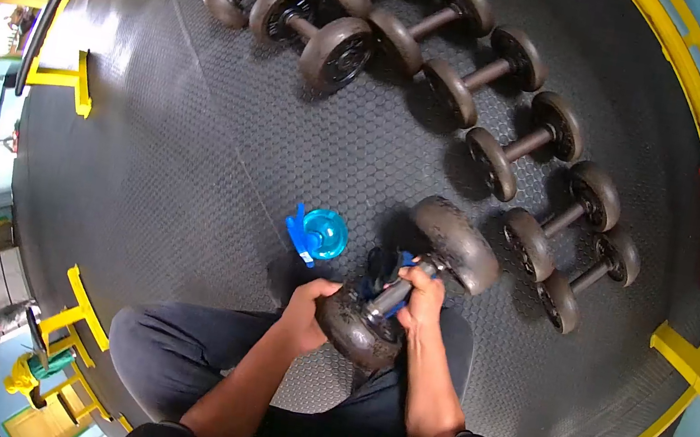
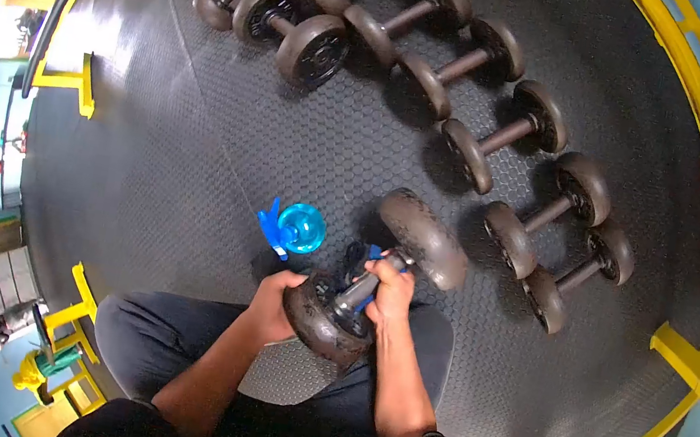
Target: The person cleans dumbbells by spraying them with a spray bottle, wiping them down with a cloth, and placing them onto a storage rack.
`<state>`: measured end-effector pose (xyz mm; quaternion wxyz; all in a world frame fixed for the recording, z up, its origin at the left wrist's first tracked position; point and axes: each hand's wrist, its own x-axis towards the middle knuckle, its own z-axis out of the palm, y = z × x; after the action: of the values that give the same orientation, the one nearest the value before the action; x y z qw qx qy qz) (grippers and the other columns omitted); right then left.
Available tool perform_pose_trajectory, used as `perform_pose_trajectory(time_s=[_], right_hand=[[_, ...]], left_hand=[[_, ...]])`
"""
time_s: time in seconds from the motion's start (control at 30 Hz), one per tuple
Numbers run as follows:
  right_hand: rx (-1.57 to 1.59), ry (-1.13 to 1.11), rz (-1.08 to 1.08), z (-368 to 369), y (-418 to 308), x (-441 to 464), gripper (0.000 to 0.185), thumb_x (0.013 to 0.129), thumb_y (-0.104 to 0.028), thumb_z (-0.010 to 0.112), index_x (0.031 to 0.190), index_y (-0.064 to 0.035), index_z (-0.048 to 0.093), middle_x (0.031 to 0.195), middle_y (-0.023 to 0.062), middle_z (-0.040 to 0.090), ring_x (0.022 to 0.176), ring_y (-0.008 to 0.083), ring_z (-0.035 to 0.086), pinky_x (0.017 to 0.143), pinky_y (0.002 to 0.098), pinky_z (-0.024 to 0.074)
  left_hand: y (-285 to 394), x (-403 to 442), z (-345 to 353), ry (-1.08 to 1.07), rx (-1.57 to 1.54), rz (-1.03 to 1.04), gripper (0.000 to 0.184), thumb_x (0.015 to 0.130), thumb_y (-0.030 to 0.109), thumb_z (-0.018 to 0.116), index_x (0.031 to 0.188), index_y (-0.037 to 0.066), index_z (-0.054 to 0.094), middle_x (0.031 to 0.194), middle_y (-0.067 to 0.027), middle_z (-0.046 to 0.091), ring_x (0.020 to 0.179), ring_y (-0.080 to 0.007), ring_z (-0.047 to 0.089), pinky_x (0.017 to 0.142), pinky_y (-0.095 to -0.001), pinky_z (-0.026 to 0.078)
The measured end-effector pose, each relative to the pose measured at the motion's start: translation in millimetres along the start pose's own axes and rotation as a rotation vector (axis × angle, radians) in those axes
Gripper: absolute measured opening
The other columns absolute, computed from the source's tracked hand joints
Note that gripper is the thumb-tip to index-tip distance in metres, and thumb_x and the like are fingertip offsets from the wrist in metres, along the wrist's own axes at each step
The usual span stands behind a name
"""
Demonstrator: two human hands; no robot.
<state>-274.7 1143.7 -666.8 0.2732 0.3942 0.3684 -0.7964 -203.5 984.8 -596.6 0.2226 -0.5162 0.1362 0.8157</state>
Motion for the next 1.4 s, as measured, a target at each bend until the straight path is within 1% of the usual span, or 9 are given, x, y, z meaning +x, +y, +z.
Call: perform_pose_trajectory(time_s=[0.2, 0.37, 0.67, 0.83, 0.97, 1.13, 1.27, 1.33, 1.4], right_hand=[[-0.326, -0.184, -0.49, -46.5, 3.8, 18.6, 0.037, 0.077, 0.001, 0.066, 0.113, 0.0, 0.057, 0.108, 0.0089, 0.061, 0.1, 0.0241, 0.058, 0.091, 0.0368, 0.0478], [-0.419, -0.203, -0.534, -88.9, 1.3, 12.9, 0.037, 0.078, -0.001, 0.066, 0.114, -0.0003, 0.057, 0.11, 0.0089, 0.06, 0.101, 0.0239, 0.058, 0.091, 0.0368, 0.0472], [-0.592, -0.208, -0.554, -98.1, 39.6, 8.6, 0.036, 0.08, -0.005, 0.065, 0.115, -0.0011, 0.057, 0.114, 0.0088, 0.06, 0.103, 0.0235, 0.057, 0.093, 0.037, 0.0461], [-0.703, -0.217, -0.542, -123.1, 36.7, 8.0, 0.036, 0.082, -0.007, 0.065, 0.116, -0.0015, 0.057, 0.116, 0.0087, 0.06, 0.103, 0.0233, 0.057, 0.094, 0.037, 0.0454], [-0.752, -0.261, -0.569, -114.7, 29.2, 26.6, 0.036, 0.083, -0.009, 0.065, 0.117, -0.0018, 0.057, 0.118, 0.0087, 0.059, 0.104, 0.0231, 0.057, 0.095, 0.0371, 0.0449], [-0.806, -0.337, -0.62, -119.6, 51.7, 23.4, 0.036, 0.084, -0.011, 0.065, 0.118, -0.0023, 0.057, 0.12, 0.0086, 0.059, 0.105, 0.0228, 0.057, 0.096, 0.0372, 0.0443], [-0.858, -0.335, -0.675, -126.5, 30.1, 41.1, 0.036, 0.085, -0.013, 0.064, 0.119, -0.0026, 0.057, 0.122, 0.0086, 0.059, 0.106, 0.0227, 0.057, 0.096, 0.0372, 0.0438], [-0.884, -0.332, -0.705, -125.4, 14.9, 51.2, 0.036, 0.085, -0.014, 0.064, 0.119, -0.0028, 0.057, 0.122, 0.0085, 0.059, 0.106, 0.0226, 0.057, 0.097, 0.0372, 0.0435], [-1.167, -0.156, -0.671, -126.9, -2.0, 37.6, 0.038, 0.083, -0.015, 0.068, 0.117, -0.0022, 0.057, 0.121, 0.0087, 0.059, 0.105, 0.0219, 0.057, 0.096, 0.037, 0.0436]], left_hand=[[11.1, 57.9, 12.0, 0.037, 0.134, 0.037, 0.054, 0.089, 0.044, 0.053, 0.123, 0.002, 0.055, 0.125, -0.0159, 0.058, 0.114, -0.029, 0.055, 0.099, -0.0443, 0.041], [-8.4, 148.1, -14.4, 0.192, 0.364, 0.226, 0.075, 0.084, 0.051, 0.061, 0.138, 0.002, 0.042, 0.141, -0.0155, 0.043, 0.127, -0.0287, 0.043, 0.105, -0.0436, 0.034], [-29.1, 153.9, -45.5, -0.143, -0.027, 0.243, 0.05, 0.087, 0.044, 0.057, 0.116, 0.003, 0.06, 0.109, -0.0123, 0.063, 0.093, -0.023, 0.062, 0.082, -0.0395, 0.049], [-25.5, 124.9, -40.2, 0.235, 0.253, 0.183, 0.053, 0.081, 0.046, 0.061, 0.111, 0.003, 0.061, 0.11, -0.0132, 0.061, 0.095, -0.0245, 0.059, 0.081, -0.0384, 0.047], [-6.4, 98.8, -35.6, 0.282, 0.279, 0.311, 0.066, 0.084, 0.052, 0.053, 0.128, 0.003, 0.053, 0.121, -0.0167, 0.055, 0.113, -0.0303, 0.05, 0.098, -0.0428, 0.036], [26.5, 72.5, 15.3, 0.239, 0.9, 0.896, 0.026, 0.083, 0.022, 0.058, 0.095, 0.001, 0.068, 0.089, -0.0118, 0.066, 0.082, -0.0214, 0.06, 0.075, -0.0354, 0.047], [21.6, 19.7, 29.5, 0.4, 1.386, 0.822, 0.025, 0.082, 0.019, 0.054, 0.086, -0.001, 0.067, 0.077, -0.0135, 0.064, 0.071, -0.0211, 0.06, 0.063, -0.0314, 0.047], [27.5, 21.0, -1.3, 0.405, 1.26, 0.476, 0.024, 0.08, 0.022, 0.054, 0.071, 0.002, 0.062, 0.064, -0.0095, 0.058, 0.05, -0.0236, 0.053, 0.047, -0.0376, 0.041], [33.7, 3.5, -18.6, 0.474, 1.242, 0.278, 0.027, 0.075, 0.021, 0.061, 0.093, 0.001, 0.065, 0.076, -0.0143, 0.063, 0.068, -0.0275, 0.062, 0.059, -0.0387, 0.05]])
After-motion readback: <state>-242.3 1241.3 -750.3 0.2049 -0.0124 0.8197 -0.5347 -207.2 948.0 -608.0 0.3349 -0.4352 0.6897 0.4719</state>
